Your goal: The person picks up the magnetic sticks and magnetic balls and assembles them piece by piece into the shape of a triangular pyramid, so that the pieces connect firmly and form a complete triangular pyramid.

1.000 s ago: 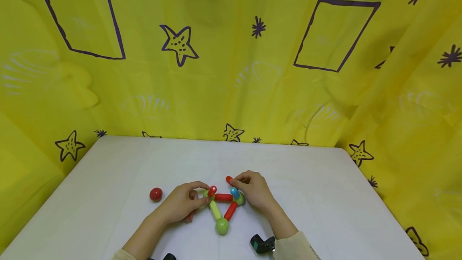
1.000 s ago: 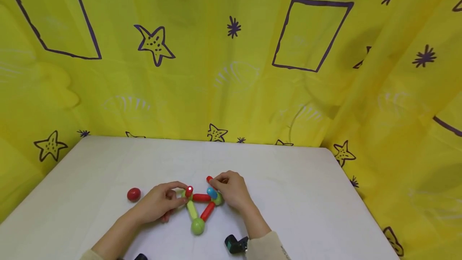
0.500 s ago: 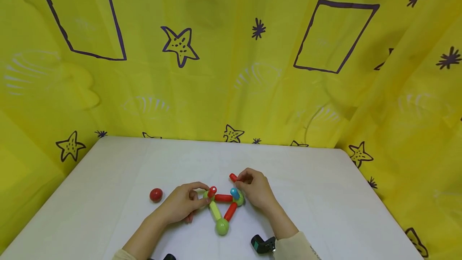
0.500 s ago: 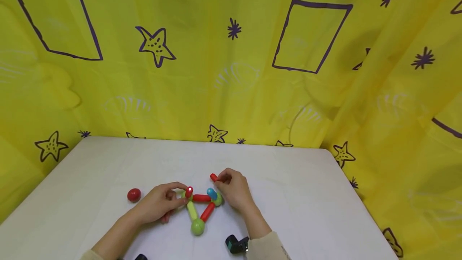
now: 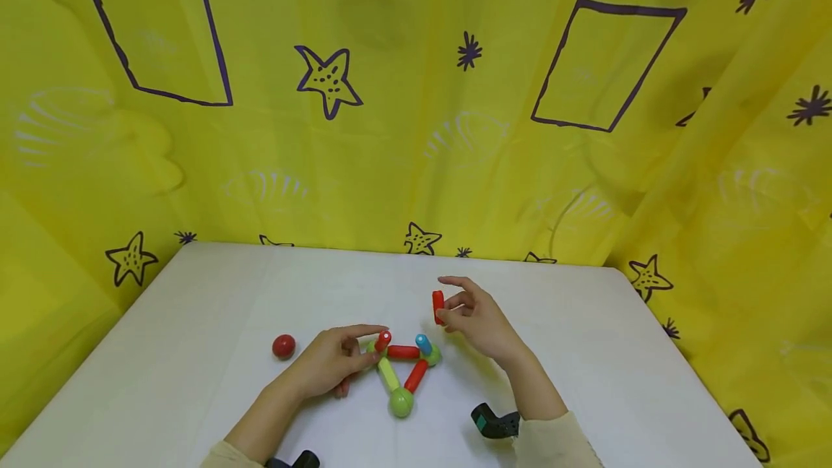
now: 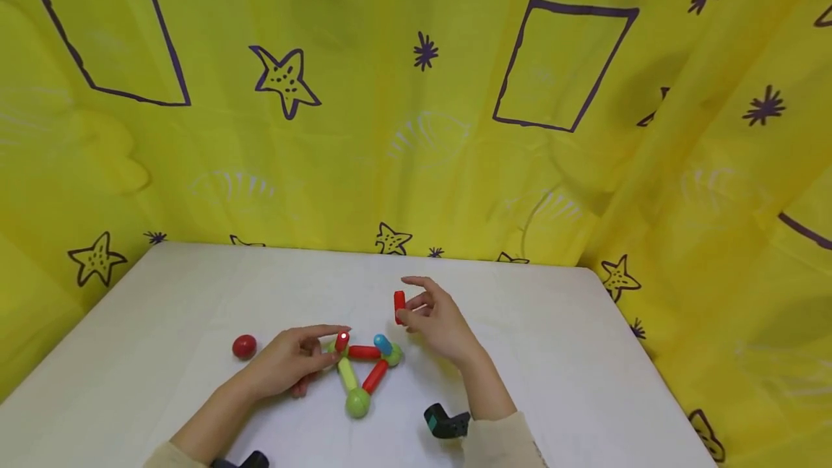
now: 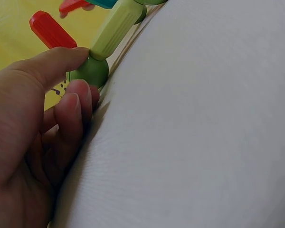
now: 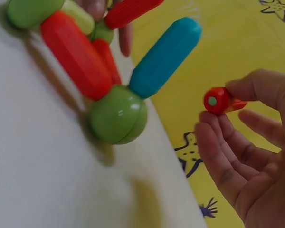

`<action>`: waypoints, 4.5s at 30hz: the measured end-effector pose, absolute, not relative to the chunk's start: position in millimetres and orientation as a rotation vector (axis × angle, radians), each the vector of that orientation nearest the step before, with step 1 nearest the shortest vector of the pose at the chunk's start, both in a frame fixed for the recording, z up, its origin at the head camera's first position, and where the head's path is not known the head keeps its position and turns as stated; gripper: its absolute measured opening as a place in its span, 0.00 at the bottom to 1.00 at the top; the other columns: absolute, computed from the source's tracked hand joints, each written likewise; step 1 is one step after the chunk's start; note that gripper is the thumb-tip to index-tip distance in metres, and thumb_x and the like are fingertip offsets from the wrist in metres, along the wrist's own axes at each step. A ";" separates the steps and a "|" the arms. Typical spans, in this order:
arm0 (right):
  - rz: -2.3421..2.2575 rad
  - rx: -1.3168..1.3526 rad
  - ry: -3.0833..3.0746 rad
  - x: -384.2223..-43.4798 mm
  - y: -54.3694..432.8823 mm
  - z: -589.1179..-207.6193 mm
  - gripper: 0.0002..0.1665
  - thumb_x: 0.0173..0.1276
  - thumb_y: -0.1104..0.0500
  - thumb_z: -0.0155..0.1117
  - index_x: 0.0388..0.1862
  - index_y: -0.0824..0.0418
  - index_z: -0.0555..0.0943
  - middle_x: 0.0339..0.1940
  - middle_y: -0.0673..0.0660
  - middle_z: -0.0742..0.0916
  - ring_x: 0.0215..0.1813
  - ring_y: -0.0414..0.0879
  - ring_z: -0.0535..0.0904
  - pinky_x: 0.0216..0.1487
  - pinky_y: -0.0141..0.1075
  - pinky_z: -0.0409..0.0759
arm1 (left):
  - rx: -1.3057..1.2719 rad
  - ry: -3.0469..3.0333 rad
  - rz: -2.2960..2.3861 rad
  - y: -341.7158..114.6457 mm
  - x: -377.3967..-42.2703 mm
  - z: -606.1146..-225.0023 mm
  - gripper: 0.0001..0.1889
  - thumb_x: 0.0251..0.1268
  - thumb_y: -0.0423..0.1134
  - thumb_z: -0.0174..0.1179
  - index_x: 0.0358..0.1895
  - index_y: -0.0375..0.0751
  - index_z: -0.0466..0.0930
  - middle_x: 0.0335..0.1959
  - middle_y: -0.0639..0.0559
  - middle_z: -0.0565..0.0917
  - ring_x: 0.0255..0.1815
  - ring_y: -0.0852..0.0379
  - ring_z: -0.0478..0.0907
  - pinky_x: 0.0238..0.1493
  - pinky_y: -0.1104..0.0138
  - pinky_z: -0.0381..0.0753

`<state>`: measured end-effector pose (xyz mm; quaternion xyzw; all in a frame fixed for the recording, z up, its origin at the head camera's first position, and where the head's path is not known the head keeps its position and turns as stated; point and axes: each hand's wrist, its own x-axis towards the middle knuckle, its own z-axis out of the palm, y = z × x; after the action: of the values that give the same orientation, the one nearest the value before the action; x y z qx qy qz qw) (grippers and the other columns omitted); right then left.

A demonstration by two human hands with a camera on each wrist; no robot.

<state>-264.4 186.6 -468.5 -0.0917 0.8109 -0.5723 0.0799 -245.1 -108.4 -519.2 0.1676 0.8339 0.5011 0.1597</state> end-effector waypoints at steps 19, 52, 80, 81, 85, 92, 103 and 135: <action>-1.368 -0.708 2.495 -239.7 175.3 -432.8 0.09 0.76 0.53 0.66 0.53 0.48 0.85 0.43 0.54 0.89 0.45 0.47 0.85 0.44 0.36 0.84 | 0.587 2.331 1.453 -109.5 -244.0 -517.1 0.20 0.75 0.47 0.63 0.67 0.55 0.81 0.24 0.52 0.78 0.11 0.60 0.71 0.14 0.66 0.78; -0.989 -0.790 2.616 -222.1 142.3 -435.7 0.13 0.58 0.54 0.83 0.42 0.45 0.92 0.37 0.49 0.85 0.41 0.46 0.74 0.37 0.32 0.72 | 0.599 2.325 1.449 -110.2 -244.4 -516.7 0.20 0.75 0.47 0.62 0.67 0.54 0.80 0.23 0.54 0.77 0.11 0.59 0.71 0.14 0.68 0.77; -1.254 -0.643 2.445 -252.6 181.8 -476.2 0.12 0.64 0.58 0.78 0.46 0.52 0.90 0.42 0.50 0.90 0.43 0.46 0.83 0.43 0.34 0.82 | 0.816 2.606 1.186 -100.1 -241.8 -514.8 0.23 0.75 0.61 0.57 0.69 0.68 0.78 0.23 0.61 0.77 0.15 0.66 0.73 0.24 0.70 0.77; -1.261 -0.644 2.440 -252.8 182.3 -476.7 0.12 0.64 0.58 0.78 0.46 0.53 0.90 0.43 0.50 0.90 0.43 0.46 0.84 0.43 0.34 0.82 | 0.825 2.625 1.171 -99.2 -241.9 -514.8 0.22 0.75 0.61 0.56 0.68 0.68 0.78 0.23 0.62 0.76 0.16 0.67 0.72 0.26 0.70 0.76; -1.280 -0.659 2.418 -253.8 183.6 -478.6 0.12 0.65 0.58 0.77 0.47 0.53 0.90 0.45 0.51 0.91 0.45 0.46 0.84 0.44 0.34 0.82 | 0.817 2.642 1.164 -98.6 -242.4 -515.6 0.20 0.75 0.62 0.56 0.65 0.70 0.80 0.22 0.63 0.77 0.15 0.65 0.72 0.26 0.70 0.76; -1.322 -0.664 2.377 -255.4 183.1 -482.5 0.12 0.64 0.60 0.77 0.47 0.55 0.90 0.45 0.53 0.91 0.43 0.46 0.85 0.43 0.33 0.82 | 0.784 2.572 1.224 -102.5 -242.7 -519.1 0.17 0.74 0.62 0.57 0.61 0.72 0.80 0.23 0.58 0.77 0.09 0.60 0.74 0.16 0.68 0.76; -1.344 -0.635 2.359 -256.8 182.9 -486.3 0.12 0.64 0.59 0.78 0.47 0.54 0.90 0.44 0.53 0.91 0.43 0.46 0.84 0.44 0.34 0.83 | 0.760 2.525 1.276 -105.2 -242.9 -519.2 0.16 0.75 0.59 0.58 0.62 0.69 0.79 0.25 0.57 0.80 0.07 0.61 0.73 0.14 0.66 0.75; -1.468 -0.640 2.239 -267.7 199.0 -517.2 0.22 0.61 0.62 0.79 0.55 0.54 0.88 0.50 0.55 0.90 0.38 0.41 0.75 0.38 0.26 0.72 | 0.576 2.594 1.224 -129.4 -238.4 -472.7 0.23 0.67 0.43 0.70 0.63 0.49 0.76 0.34 0.57 0.80 0.22 0.59 0.78 0.28 0.68 0.78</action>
<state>-267.7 199.0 -517.2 -0.2280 0.7980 -0.5233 0.1931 -238.4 -129.4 -472.7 0.1957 0.8815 0.4160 0.1078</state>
